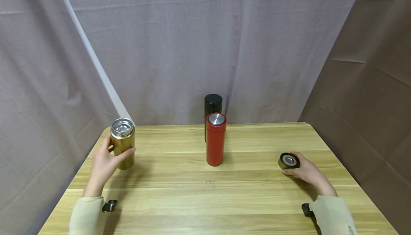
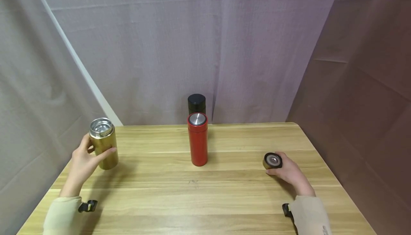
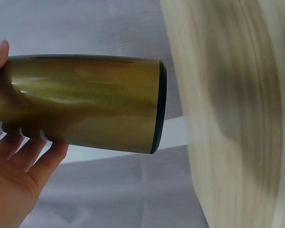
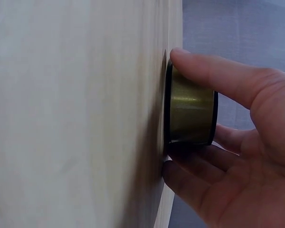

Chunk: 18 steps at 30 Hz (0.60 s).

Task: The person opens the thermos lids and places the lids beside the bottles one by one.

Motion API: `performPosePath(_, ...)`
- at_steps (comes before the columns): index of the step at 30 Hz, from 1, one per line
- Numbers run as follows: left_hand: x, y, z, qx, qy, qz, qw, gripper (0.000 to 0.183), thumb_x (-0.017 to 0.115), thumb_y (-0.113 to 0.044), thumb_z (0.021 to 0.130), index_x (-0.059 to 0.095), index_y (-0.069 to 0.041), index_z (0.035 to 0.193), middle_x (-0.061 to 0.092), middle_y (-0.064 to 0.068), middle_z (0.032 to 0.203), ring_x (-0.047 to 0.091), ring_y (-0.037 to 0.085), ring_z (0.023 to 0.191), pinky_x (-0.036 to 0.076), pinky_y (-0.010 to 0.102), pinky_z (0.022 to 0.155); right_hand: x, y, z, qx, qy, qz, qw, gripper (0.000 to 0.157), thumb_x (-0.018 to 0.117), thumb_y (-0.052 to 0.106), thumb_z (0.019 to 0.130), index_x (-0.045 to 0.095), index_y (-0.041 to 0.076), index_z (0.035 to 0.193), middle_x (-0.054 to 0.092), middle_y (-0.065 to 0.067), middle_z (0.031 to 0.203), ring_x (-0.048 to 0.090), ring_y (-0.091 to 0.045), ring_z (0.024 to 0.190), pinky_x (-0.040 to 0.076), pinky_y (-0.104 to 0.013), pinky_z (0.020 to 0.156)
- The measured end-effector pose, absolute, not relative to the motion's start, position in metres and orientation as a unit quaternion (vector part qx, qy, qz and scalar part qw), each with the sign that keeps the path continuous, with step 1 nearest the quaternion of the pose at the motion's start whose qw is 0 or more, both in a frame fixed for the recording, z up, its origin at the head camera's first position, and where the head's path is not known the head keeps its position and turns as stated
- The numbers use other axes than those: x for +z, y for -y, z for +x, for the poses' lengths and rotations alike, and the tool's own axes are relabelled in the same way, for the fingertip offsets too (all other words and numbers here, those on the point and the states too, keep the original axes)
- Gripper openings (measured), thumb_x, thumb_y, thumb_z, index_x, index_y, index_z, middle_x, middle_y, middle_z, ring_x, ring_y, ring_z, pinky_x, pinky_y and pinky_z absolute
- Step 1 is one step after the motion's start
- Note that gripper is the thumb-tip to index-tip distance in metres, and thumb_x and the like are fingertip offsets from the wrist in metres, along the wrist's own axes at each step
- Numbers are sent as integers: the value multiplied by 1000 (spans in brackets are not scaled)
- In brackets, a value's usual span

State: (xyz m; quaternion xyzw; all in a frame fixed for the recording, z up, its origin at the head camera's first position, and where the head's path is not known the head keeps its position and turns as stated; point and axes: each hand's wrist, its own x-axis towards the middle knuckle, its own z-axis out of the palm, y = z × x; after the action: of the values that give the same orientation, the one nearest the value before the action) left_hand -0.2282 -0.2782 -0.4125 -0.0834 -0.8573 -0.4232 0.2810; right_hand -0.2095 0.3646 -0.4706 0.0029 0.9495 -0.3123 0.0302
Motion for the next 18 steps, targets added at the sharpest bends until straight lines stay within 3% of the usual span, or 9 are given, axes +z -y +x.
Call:
performPosePath(8, -419, 278, -231, -417, 865, -82, 268, 77, 83, -34, 67, 44, -15, 131, 57, 12, 117, 55, 28, 102, 43, 52, 84, -470, -364, -209, -315, -949, 8, 32, 99, 76, 41, 73, 22, -7, 140, 36, -39, 128, 38, -55, 113, 35, -61, 84)
performPosePath(18, -427, 277, -235, -415, 871, -85, 247, 80, 82, -37, 67, 43, -16, 133, 58, 14, 115, 55, 29, 103, 44, 52, 84, -470, -364, -209, -307, -951, 12, 34, 98, 76, 43, 73, 22, -5, 140, 37, -39, 129, 38, -55, 113, 35, -61, 84)
